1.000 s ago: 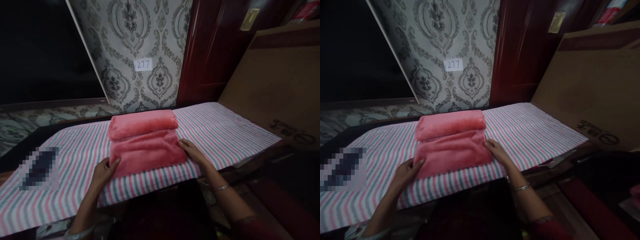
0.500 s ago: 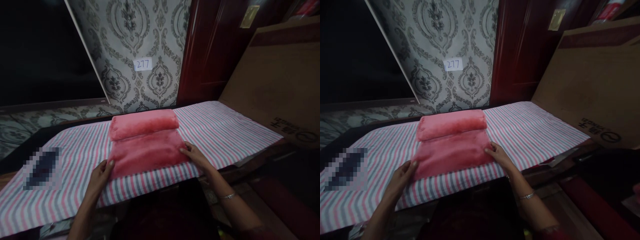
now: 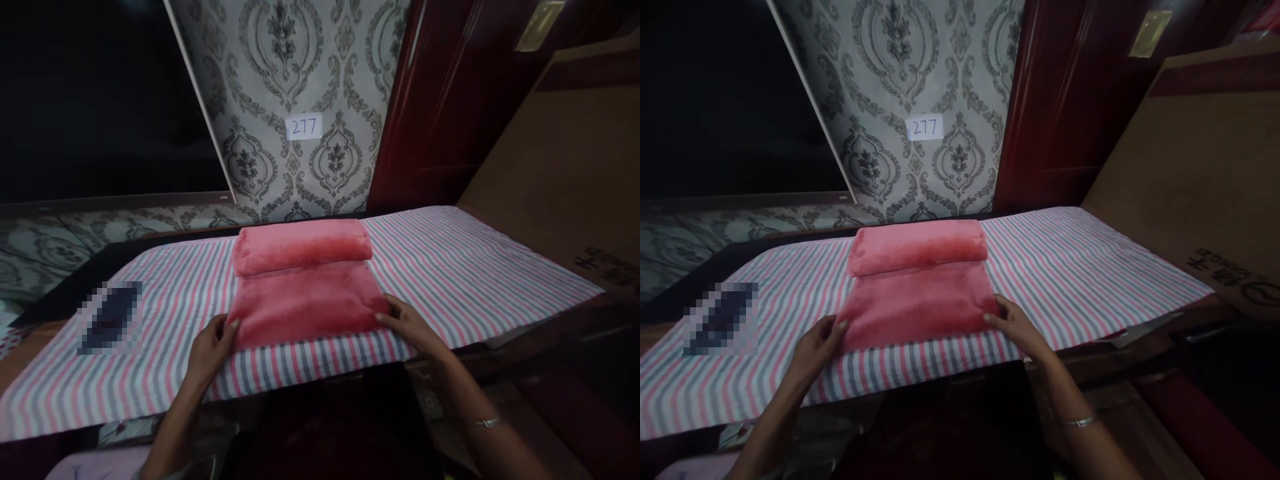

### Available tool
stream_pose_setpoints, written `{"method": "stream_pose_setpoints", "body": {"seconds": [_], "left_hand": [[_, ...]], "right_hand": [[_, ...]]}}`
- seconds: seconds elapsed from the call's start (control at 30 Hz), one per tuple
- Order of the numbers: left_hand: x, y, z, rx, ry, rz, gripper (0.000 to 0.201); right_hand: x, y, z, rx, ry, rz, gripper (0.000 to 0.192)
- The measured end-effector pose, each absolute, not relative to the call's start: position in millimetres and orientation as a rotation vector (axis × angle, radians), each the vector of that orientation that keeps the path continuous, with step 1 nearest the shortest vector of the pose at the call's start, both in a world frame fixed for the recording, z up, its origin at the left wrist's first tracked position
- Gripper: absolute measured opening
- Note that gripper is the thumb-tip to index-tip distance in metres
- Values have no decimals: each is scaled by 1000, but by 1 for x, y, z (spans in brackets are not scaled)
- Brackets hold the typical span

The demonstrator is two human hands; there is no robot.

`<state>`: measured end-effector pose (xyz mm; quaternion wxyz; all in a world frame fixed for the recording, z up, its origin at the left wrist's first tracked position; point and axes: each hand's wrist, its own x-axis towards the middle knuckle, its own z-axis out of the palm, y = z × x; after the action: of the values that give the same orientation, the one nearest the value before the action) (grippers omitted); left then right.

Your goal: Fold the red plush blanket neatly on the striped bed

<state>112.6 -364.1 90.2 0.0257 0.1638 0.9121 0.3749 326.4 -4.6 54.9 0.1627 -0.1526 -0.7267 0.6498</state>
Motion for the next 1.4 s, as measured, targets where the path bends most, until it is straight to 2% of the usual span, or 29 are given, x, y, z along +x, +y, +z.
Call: {"method": "stream_pose_setpoints", "body": {"seconds": [0.1,0.23,0.4,0.63,0.77,0.97,1.1,1.4], "left_hand": [[117,-368,86,584,2818,1141,48],[118,-368,81,722,2796,1272,45],[115,-375,80,555,2752,1399,44],[100,-374,87,594,2798,971,51],[80,-350,104,597,2867,878,51],[38,-305,112,565,2953,579,39],[19,-290,104,533,2996,588,37],[4,-284,96,444,3099,660,33]], "right_hand": [[331,-4,52,-417,-2156,1808,56],[327,-3,48,-397,-2168,1809,48],[328,3,46,-437,-2107,1742,48],[329,5,49,-467,-2131,1763,46],[314,7,63,-556,-2065,1895,45],[275,23,74,-585,-1717,2252,24],[247,32,72,-610,-1546,2401,10],[194,41,56,-770,-1402,2195,18]]}}
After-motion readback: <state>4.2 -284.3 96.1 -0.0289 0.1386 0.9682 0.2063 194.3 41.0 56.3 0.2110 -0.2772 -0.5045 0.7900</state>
